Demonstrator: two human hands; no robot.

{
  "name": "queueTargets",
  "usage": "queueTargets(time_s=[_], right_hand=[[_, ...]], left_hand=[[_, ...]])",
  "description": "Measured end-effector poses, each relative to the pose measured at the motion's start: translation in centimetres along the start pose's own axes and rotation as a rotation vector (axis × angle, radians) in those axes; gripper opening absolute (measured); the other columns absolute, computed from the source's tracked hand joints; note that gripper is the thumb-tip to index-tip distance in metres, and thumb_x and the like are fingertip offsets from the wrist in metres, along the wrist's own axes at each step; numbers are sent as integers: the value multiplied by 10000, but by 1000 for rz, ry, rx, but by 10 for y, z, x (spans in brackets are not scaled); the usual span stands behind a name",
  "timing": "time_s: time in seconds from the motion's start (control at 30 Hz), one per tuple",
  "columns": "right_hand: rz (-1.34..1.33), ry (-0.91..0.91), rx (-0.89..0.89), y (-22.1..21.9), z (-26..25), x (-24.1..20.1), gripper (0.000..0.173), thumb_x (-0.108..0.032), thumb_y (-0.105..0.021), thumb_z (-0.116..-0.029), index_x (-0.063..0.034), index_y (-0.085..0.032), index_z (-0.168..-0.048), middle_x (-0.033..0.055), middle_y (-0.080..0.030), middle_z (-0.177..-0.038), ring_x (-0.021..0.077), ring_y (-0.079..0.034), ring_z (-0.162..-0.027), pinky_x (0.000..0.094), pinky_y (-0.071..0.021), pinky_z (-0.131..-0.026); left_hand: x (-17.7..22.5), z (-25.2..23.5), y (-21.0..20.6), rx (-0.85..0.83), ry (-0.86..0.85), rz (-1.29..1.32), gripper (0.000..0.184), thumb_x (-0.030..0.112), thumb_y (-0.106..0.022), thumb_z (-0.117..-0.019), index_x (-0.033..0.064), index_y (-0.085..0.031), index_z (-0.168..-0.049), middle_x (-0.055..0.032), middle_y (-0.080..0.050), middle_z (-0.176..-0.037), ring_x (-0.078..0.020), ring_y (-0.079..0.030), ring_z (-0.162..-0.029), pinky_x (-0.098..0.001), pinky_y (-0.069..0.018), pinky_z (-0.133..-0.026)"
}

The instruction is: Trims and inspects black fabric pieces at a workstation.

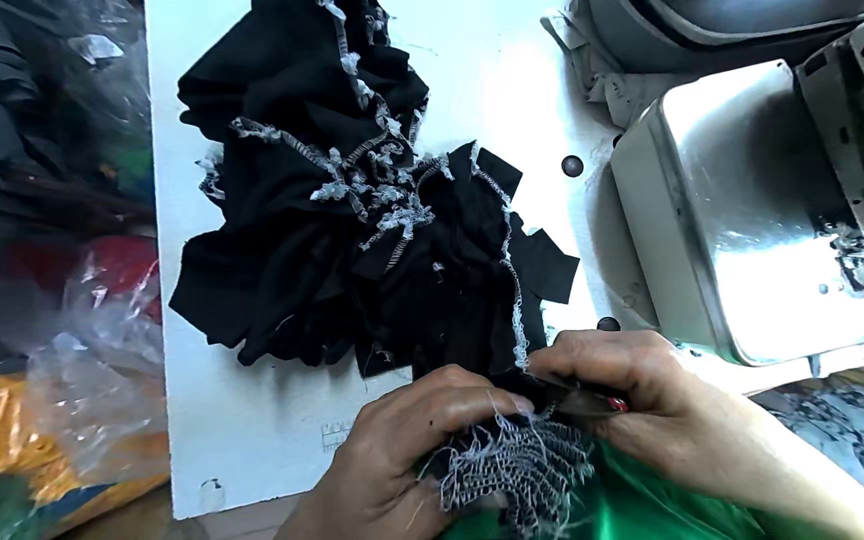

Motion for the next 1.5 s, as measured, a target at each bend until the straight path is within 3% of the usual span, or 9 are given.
queueTargets(time_s=[0.13,0.3,0.53,0.73,0.9,1.0,1.1,1.23,1.5], right_hand=[[140,45,-33,1,2,-6,301,-52,-577,-888,-60,-726,-1150,-3,-640,-856,-9,-566,-759,103,-449,-664],[222,66,-52,-3,3,-7,298,-88,-582,-901,-95,-730,-1159,6,-635,-858,37,-580,-741,155,-465,-624],[178,103,-102,-3,-3,-11,310,-66,-581,-909,-89,-728,-1180,17,-642,-856,57,-593,-761,169,-476,-642],[233,-38,164,18,6,3,274,-80,-584,-905,-124,-738,-1127,-87,-606,-806,-69,-518,-659,79,-438,-576],[102,-336,452,36,29,15,193,-233,-564,-987,-195,-707,-1112,-134,-646,-798,-65,-542,-575,106,-449,-482],[-145,-244,238,21,37,3,358,-430,-510,-1048,-130,-693,-1118,-93,-580,-730,-88,-495,-609,87,-418,-546],[-298,-211,-32,0,34,-3,590,-522,-387,-1067,-10,-660,-1170,-5,-556,-731,-11,-483,-627,152,-406,-574],[-300,-346,-111,-10,30,3,487,-379,-326,-1112,-27,-652,-1195,-14,-535,-725,30,-485,-611,204,-419,-575],[-416,-494,-44,-11,24,11,412,-412,-414,-1078,-92,-664,-1146,-101,-483,-696,-37,-433,-580,160,-371,-549]], left_hand=[[-7,2,-1,64,122,65,405,419,-641,-976,268,-575,-1346,221,-641,-1228,128,-590,-1088,-75,-482,-946],[-16,8,-2,19,230,161,461,441,-689,-927,274,-591,-1346,205,-673,-1188,107,-617,-1067,-99,-514,-921],[-13,8,2,-38,102,-21,361,493,-608,-976,180,-660,-1149,135,-631,-1105,128,-557,-1064,-63,-462,-903],[-16,9,9,209,166,41,336,538,-681,-909,369,-697,-1199,256,-560,-1325,84,-533,-1206,-108,-463,-990],[-16,10,11,209,160,11,342,534,-674,-914,368,-697,-1213,261,-571,-1330,85,-532,-1222,-116,-463,-1007],[-15,10,10,191,139,17,338,512,-650,-940,384,-684,-1251,285,-601,-1324,93,-524,-1257,-136,-444,-1053],[-14,10,10,196,125,4,319,511,-650,-943,406,-679,-1243,292,-614,-1313,84,-519,-1275,-155,-428,-1079],[-11,10,9,184,151,28,305,499,-649,-949,397,-688,-1234,291,-621,-1313,90,-522,-1272,-161,-425,-1087],[-11,10,3,125,135,43,253,420,-623,-995,336,-700,-1220,271,-620,-1311,84,-507,-1282,-164,-403,-1098]])
Point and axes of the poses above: each hand's wrist, its own z-axis away from the middle knuckle, its own y-axis out of the back of the hand, x = y × z, the point moved 4 cm from there along -z, towards the middle knuckle
